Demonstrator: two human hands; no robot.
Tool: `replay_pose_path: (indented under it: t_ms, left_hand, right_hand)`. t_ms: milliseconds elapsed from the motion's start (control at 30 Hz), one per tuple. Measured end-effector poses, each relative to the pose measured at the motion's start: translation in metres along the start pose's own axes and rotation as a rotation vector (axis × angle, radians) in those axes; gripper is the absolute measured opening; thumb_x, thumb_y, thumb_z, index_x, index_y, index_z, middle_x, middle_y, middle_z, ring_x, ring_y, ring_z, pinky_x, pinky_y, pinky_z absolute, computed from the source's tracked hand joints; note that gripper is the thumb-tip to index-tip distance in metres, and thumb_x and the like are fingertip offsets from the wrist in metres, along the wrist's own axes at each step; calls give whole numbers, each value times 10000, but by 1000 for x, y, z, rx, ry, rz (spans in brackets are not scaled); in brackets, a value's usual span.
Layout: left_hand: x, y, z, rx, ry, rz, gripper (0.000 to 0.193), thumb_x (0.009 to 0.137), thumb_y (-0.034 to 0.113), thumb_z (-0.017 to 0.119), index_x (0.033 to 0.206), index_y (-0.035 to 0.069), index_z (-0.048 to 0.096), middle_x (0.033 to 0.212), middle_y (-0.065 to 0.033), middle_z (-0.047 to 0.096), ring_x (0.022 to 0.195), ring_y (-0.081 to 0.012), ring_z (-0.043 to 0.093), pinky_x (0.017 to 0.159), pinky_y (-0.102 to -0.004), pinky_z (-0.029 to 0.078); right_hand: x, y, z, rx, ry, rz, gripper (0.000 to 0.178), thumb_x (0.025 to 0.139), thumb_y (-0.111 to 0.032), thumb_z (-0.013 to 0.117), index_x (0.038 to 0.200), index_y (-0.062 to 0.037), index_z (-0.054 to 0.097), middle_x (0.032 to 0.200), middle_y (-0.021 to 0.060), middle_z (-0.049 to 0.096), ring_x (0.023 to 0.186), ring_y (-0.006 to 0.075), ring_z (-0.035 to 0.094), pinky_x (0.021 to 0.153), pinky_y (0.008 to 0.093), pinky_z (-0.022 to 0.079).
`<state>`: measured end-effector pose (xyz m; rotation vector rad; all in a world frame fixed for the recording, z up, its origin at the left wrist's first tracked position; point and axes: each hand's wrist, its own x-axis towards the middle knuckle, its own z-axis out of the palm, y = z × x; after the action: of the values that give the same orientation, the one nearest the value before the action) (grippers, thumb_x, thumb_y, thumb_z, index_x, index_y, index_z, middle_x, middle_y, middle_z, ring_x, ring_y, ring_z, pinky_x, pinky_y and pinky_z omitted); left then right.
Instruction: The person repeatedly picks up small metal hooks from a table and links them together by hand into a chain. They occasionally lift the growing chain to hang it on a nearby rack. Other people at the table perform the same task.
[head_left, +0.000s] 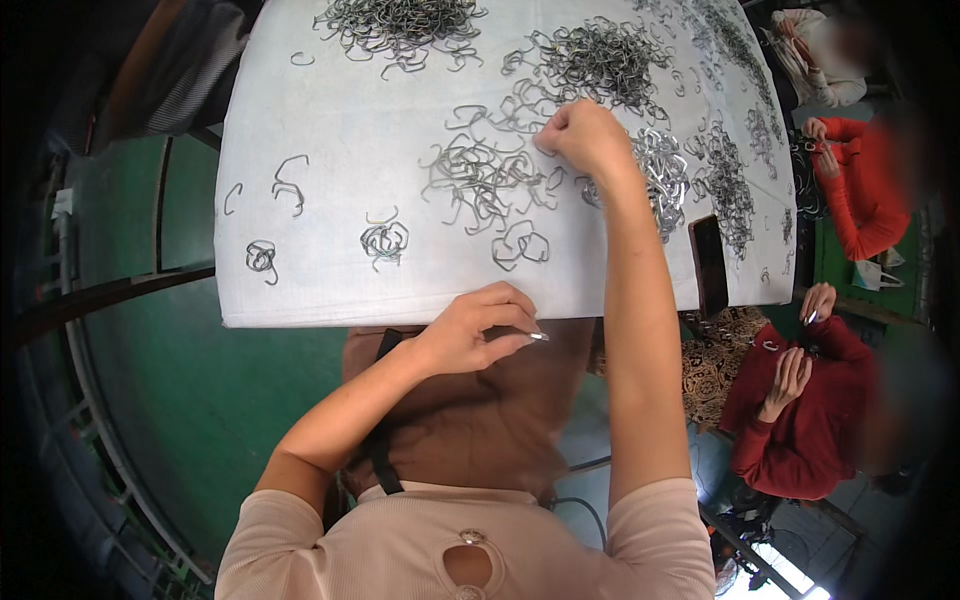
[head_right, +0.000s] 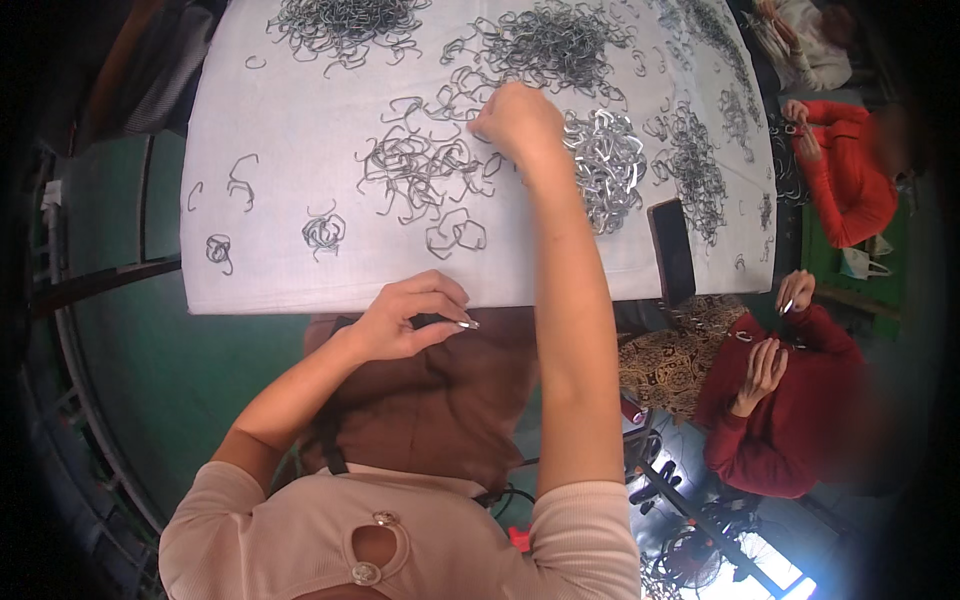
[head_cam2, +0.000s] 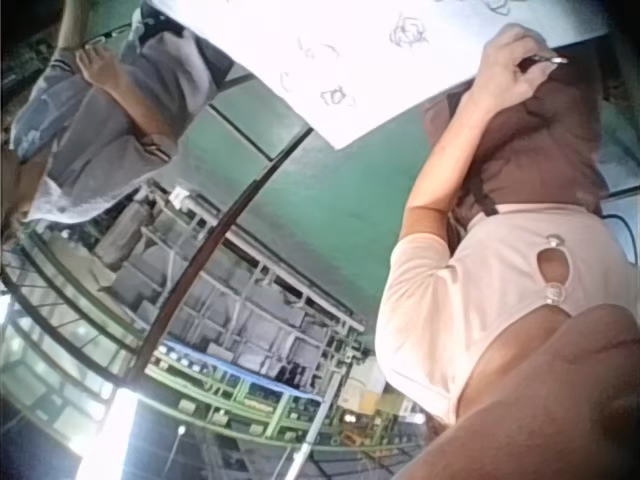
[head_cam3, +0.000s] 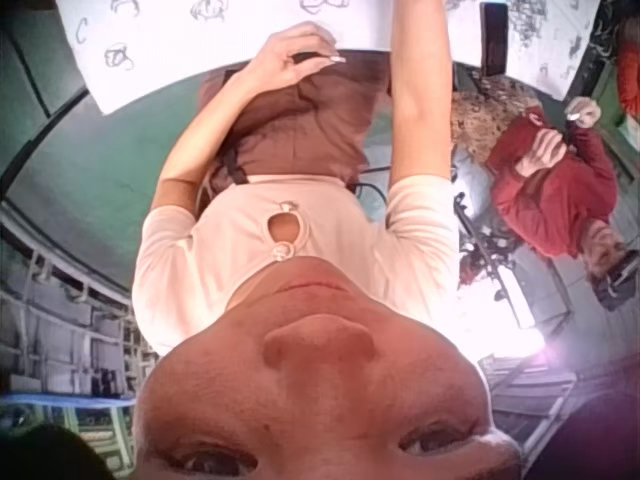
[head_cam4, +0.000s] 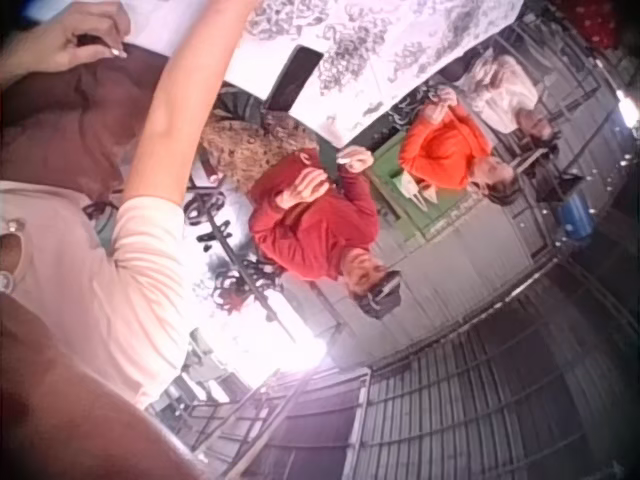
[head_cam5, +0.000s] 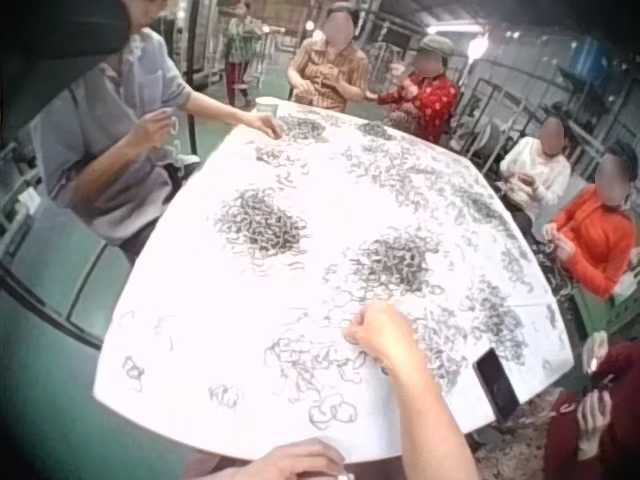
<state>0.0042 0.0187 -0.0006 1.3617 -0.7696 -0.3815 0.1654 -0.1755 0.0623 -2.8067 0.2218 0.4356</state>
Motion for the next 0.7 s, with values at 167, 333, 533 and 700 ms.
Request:
replay_pose_path:
  t_ms: [167, 333, 533, 700]
  left_hand:
    - [-2, 2, 5, 33, 40, -17, 138, 756, -10, 675, 891, 20, 677, 980, -102, 619, 904, -225, 611, 801, -314, 491]
    - [-6, 11, 19, 133, 137, -50, 133, 756, 0, 690, 886, 22, 676, 937, -106, 630, 886, -229, 616, 789, -314, 490]
    - [-8, 18, 29, 259, 209, 20, 145, 749, 1, 700, 889, 14, 666, 904, -115, 660, 867, -240, 633, 771, -319, 496]
    - [-7, 22, 39, 274, 252, 23, 157, 732, 2, 687, 887, 15, 665, 878, -113, 655, 827, -254, 627, 734, -324, 496]
  right_hand:
    - [-19, 1, 18, -7, 85, -65, 208, 804, -218, 662, 855, -19, 692, 865, 170, 683, 823, 345, 653, 762, 427, 500]
    - [-86, 36, 22, 745, 159, -161, 163, 859, -126, 618, 901, 26, 576, 811, 112, 635, 720, 191, 612, 702, 289, 484]
    - [-210, 28, 40, 1260, 283, -113, 128, 883, 20, 589, 977, 23, 504, 842, 76, 602, 772, 138, 617, 690, 246, 504]
    - [-266, 16, 62, 1474, 441, 23, 221, 854, 69, 609, 1021, 29, 471, 937, 115, 604, 819, 179, 646, 741, 277, 552]
